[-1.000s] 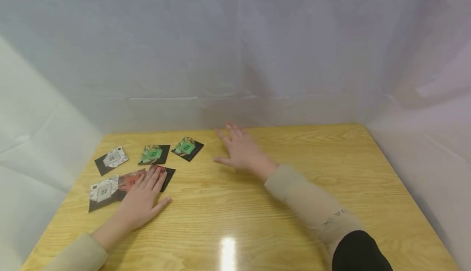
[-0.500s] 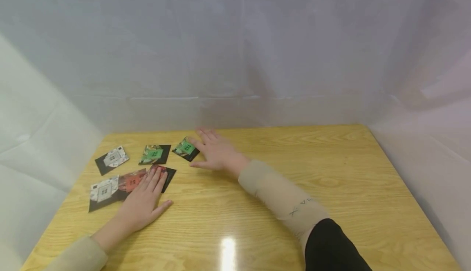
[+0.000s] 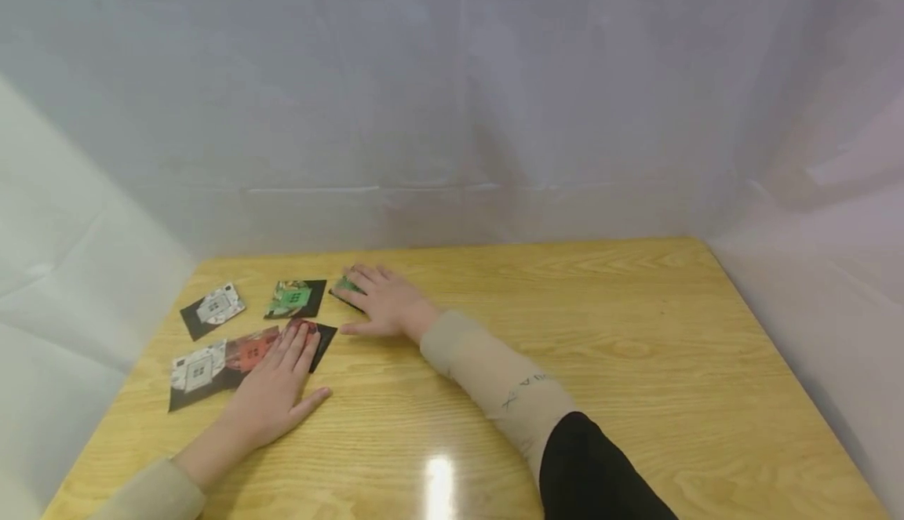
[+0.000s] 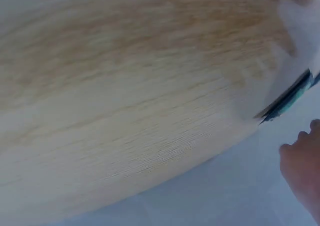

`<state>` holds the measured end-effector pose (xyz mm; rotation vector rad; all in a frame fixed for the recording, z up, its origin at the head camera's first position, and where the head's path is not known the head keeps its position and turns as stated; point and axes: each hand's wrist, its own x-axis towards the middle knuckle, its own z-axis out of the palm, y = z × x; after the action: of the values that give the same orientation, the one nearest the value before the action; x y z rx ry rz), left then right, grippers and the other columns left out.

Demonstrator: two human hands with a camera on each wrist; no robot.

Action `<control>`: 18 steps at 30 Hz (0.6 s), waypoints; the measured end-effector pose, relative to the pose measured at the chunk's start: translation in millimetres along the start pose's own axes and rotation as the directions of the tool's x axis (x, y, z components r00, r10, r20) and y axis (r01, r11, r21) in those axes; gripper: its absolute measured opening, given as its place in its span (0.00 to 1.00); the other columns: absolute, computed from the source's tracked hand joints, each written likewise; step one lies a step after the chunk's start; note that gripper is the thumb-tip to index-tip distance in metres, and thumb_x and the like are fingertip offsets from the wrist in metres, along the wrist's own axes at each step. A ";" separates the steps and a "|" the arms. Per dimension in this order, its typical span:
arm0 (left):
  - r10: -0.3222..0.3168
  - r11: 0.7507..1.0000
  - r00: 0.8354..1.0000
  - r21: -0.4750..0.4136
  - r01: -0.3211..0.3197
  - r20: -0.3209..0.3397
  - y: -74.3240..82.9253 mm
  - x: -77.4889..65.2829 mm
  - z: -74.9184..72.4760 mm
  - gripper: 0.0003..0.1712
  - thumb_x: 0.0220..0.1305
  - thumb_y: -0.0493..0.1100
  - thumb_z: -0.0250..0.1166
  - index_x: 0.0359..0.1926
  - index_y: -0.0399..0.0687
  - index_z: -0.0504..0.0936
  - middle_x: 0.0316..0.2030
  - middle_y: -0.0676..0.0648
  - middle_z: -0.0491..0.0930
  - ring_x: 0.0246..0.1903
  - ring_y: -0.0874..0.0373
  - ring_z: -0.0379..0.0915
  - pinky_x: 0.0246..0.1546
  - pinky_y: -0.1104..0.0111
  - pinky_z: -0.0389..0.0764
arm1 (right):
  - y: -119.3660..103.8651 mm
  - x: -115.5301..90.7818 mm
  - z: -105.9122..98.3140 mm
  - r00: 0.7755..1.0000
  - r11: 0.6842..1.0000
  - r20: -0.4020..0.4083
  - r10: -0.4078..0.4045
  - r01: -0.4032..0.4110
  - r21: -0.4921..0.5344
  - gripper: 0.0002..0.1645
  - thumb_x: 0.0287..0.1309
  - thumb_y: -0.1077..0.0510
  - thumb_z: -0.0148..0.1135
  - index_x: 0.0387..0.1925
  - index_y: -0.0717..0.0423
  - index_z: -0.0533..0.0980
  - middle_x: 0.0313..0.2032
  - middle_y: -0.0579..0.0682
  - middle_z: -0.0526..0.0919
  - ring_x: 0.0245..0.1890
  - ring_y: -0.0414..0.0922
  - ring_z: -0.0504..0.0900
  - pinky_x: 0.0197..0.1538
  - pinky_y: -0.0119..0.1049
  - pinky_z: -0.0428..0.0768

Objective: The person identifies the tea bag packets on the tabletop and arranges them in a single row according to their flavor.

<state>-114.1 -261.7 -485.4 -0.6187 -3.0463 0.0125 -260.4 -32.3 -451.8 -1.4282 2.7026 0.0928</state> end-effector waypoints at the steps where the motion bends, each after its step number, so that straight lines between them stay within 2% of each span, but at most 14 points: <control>1: 0.000 1.000 1.000 0.001 0.000 0.001 -0.2 -0.2 0.1 0.53 0.77 0.66 0.57 0.81 0.29 0.55 0.81 0.26 0.51 0.82 0.31 0.47 0.82 0.42 0.58 | -1.4 1.1 1.1 1.000 1.000 0.017 0.002 -0.002 -0.002 0.49 0.78 0.24 0.36 0.87 0.42 0.46 0.87 0.53 0.42 0.87 0.54 0.42 0.88 0.53 0.48; 6: 0.007 1.000 1.000 0.008 -0.007 0.000 -0.9 0.2 1.5 0.53 0.77 0.66 0.57 0.82 0.30 0.55 0.82 0.26 0.50 0.82 0.31 0.47 0.82 0.43 0.58 | -3.0 3.6 8.7 0.990 0.998 0.131 0.052 -0.056 0.028 0.48 0.77 0.22 0.33 0.87 0.36 0.43 0.87 0.47 0.37 0.88 0.50 0.37 0.89 0.49 0.43; 8: 0.011 1.000 1.000 0.006 -0.011 0.000 -0.9 0.2 1.7 0.53 0.77 0.67 0.57 0.82 0.30 0.55 0.82 0.26 0.51 0.82 0.31 0.47 0.82 0.43 0.58 | -1.4 3.7 13.2 0.986 0.997 0.154 0.062 -0.069 0.042 0.48 0.77 0.22 0.32 0.87 0.35 0.40 0.87 0.45 0.36 0.88 0.49 0.36 0.89 0.48 0.42; 12: 0.010 1.000 1.000 0.001 -0.010 0.000 -0.6 -0.2 0.9 0.53 0.77 0.67 0.57 0.81 0.30 0.56 0.81 0.26 0.52 0.82 0.31 0.48 0.82 0.43 0.59 | 2.8 -0.1 18.5 0.989 0.998 0.135 0.055 -0.060 0.034 0.48 0.77 0.22 0.32 0.87 0.35 0.40 0.87 0.45 0.36 0.88 0.50 0.37 0.88 0.49 0.44; 18: 0.009 1.000 1.000 0.004 -0.009 -0.003 -2.3 -0.5 2.1 0.54 0.76 0.69 0.55 0.82 0.30 0.55 0.81 0.27 0.52 0.83 0.32 0.48 0.82 0.43 0.59 | 10.5 -11.2 22.3 0.991 0.996 0.109 0.083 -0.085 0.020 0.51 0.77 0.23 0.34 0.87 0.41 0.38 0.87 0.45 0.36 0.88 0.48 0.39 0.89 0.47 0.45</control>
<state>-114.6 -264.0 -487.4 -0.6321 -3.0396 0.0173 -261.7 -15.1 -472.7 -1.2642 2.6661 0.1366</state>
